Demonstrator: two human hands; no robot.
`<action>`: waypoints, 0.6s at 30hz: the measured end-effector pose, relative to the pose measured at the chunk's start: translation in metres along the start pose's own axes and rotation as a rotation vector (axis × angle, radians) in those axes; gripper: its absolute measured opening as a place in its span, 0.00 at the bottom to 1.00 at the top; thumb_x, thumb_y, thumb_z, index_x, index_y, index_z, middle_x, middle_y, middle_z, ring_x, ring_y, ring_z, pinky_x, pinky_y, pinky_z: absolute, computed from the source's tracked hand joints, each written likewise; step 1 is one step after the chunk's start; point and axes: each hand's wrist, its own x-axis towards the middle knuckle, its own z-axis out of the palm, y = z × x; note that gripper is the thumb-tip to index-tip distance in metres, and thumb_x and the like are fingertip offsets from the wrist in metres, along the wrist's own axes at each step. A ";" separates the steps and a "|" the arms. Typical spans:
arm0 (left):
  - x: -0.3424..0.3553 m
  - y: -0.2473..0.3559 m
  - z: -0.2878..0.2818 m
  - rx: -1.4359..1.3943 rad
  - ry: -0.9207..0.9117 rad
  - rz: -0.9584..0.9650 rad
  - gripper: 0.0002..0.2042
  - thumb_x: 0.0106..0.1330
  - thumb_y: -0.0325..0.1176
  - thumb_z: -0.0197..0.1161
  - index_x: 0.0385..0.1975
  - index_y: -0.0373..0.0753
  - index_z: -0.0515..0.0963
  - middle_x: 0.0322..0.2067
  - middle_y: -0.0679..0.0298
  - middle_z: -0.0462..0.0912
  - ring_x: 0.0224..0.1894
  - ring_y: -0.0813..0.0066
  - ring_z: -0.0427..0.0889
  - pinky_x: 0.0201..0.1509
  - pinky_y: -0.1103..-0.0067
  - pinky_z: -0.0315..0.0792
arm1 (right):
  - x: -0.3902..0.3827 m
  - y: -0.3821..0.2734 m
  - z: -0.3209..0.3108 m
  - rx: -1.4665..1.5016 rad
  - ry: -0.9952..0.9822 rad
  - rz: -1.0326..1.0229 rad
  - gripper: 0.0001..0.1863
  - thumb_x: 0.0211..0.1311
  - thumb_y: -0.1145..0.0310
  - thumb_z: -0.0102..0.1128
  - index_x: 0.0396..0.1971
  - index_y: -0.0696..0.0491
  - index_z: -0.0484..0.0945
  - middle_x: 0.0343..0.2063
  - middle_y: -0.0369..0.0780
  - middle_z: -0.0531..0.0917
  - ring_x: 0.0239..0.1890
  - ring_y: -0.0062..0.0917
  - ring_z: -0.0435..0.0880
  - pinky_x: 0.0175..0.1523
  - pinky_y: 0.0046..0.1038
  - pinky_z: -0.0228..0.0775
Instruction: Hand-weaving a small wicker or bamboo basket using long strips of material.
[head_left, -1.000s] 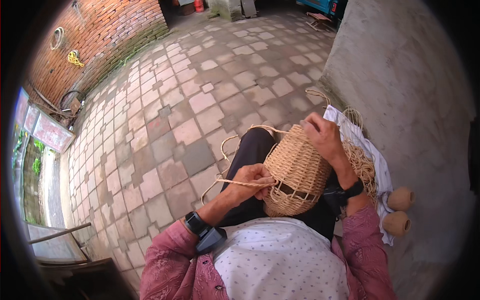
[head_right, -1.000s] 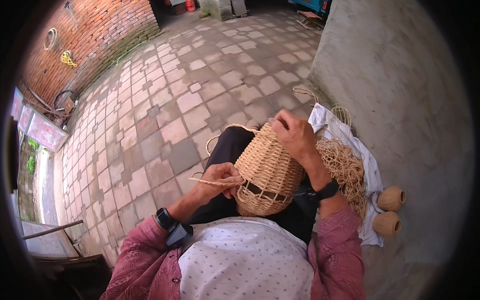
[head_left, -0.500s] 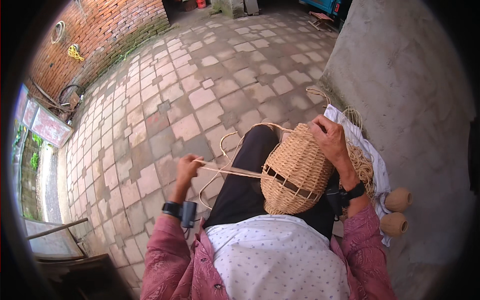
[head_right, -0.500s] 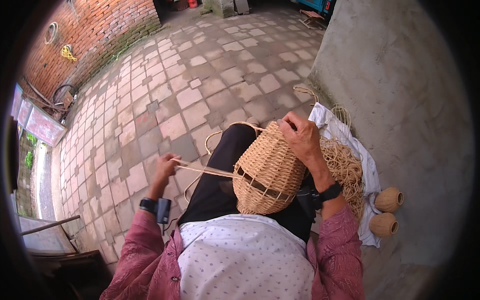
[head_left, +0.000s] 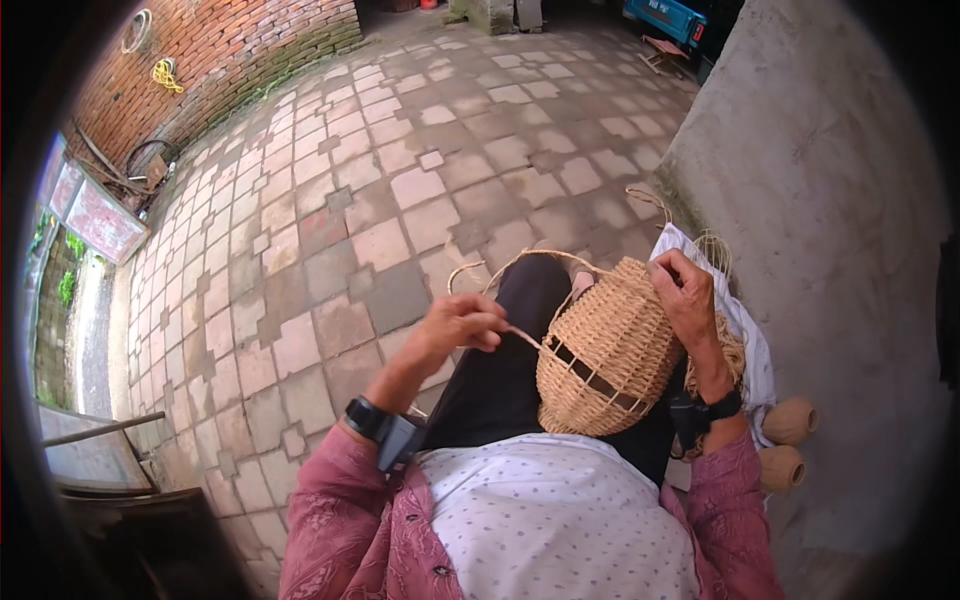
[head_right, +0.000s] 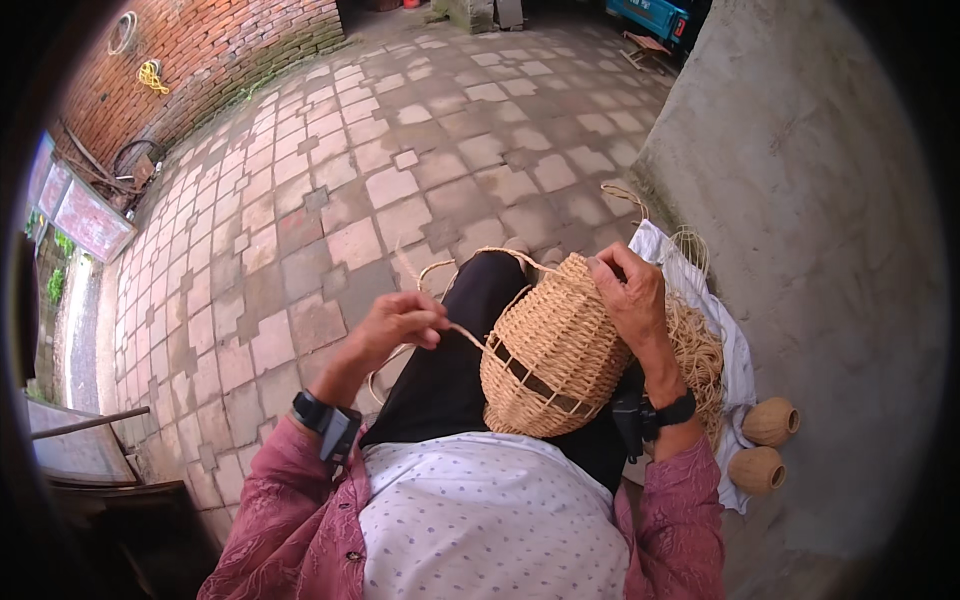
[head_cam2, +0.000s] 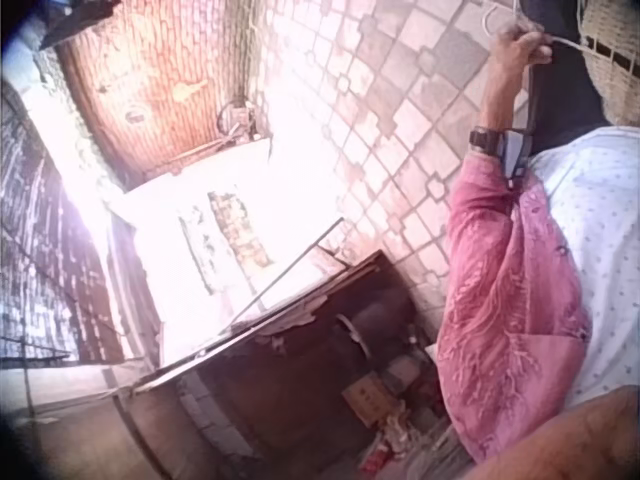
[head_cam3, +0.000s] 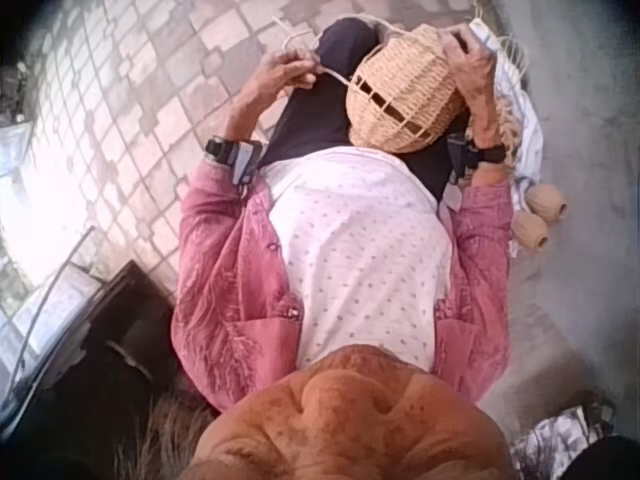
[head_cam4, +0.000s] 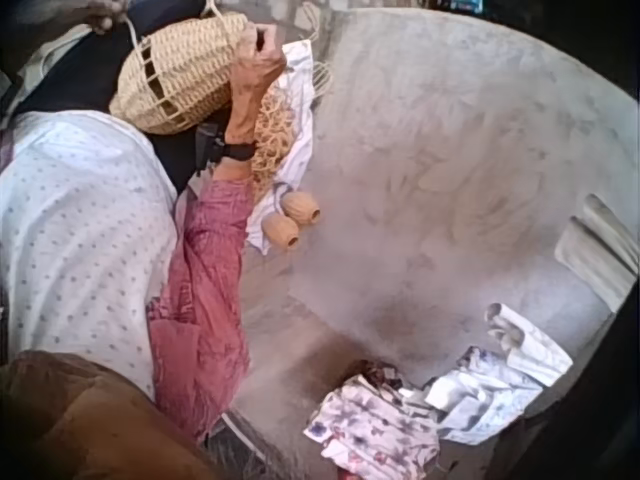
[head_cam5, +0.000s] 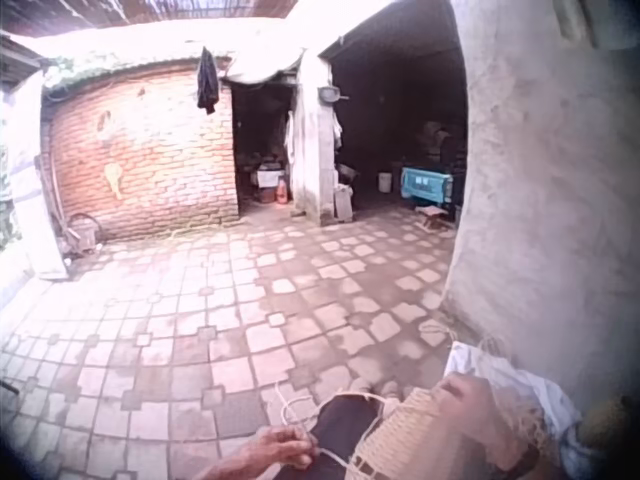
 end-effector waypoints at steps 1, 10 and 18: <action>0.005 -0.006 0.012 0.181 -0.029 0.117 0.08 0.66 0.31 0.63 0.39 0.33 0.80 0.33 0.63 0.84 0.34 0.77 0.81 0.43 0.79 0.76 | 0.000 -0.001 0.000 -0.001 0.000 0.003 0.10 0.64 0.68 0.60 0.29 0.59 0.76 0.18 0.36 0.77 0.22 0.16 0.73 0.29 0.24 0.68; 0.016 -0.008 0.057 0.386 -0.071 0.080 0.07 0.61 0.34 0.69 0.30 0.36 0.83 0.25 0.70 0.82 0.27 0.85 0.76 0.30 0.85 0.70 | -0.003 -0.005 -0.002 0.002 0.038 0.004 0.09 0.64 0.68 0.60 0.28 0.59 0.77 0.19 0.37 0.77 0.22 0.17 0.73 0.29 0.24 0.67; 0.022 0.000 0.054 0.111 -0.239 -0.334 0.07 0.60 0.34 0.69 0.30 0.42 0.77 0.19 0.74 0.76 0.17 0.88 0.66 0.18 0.88 0.58 | -0.005 -0.012 -0.003 -0.010 0.046 -0.015 0.08 0.63 0.69 0.60 0.28 0.58 0.77 0.22 0.40 0.79 0.23 0.24 0.76 0.31 0.27 0.68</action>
